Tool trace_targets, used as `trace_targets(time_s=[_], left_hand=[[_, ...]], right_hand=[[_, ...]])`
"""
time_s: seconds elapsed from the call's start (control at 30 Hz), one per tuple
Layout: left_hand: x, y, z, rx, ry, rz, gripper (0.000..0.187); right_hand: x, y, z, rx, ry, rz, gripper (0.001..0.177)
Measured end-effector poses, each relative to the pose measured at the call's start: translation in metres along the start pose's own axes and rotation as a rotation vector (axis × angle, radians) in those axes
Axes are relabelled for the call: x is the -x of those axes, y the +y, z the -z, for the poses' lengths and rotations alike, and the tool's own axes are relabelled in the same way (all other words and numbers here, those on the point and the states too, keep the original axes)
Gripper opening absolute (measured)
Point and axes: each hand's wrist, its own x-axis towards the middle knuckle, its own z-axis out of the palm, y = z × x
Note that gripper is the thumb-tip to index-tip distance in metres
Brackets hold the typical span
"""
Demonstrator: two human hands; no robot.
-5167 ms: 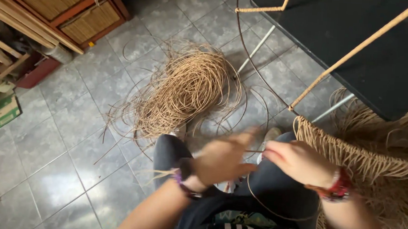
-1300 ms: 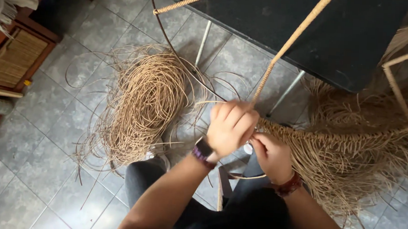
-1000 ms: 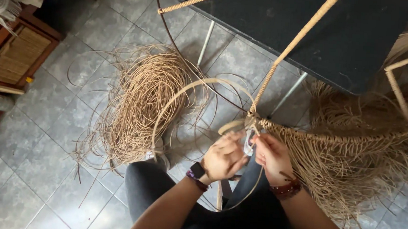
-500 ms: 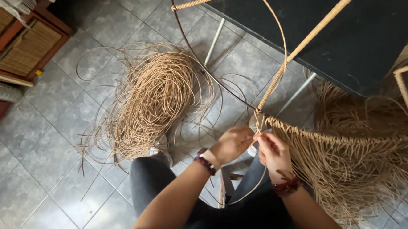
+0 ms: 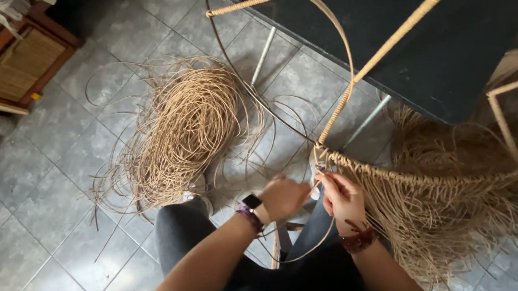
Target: Weaving natural fibers around a frame to create a decorative furniture piece.
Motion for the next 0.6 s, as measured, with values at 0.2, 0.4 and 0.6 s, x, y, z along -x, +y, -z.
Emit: trace_targets(time_s=[0.2,0.4,0.6], left_hand=[[0.006,0.004,0.016,-0.240,-0.289,0.222,0.028],[-0.016,0.022,-0.006,0.292,0.070,0.130,0.023],[0.031,-0.050,-0.045,-0.250,-0.260,0.552,0.058]], right_hand=[[0.000,0.002,-0.001,-0.026,-0.007,-0.044,0.019],[-0.002,0.024,0.007,-0.084,-0.044,-0.054,0.018],[-0.005,0.014,0.000,-0.089,-0.011,-0.080,0.018]])
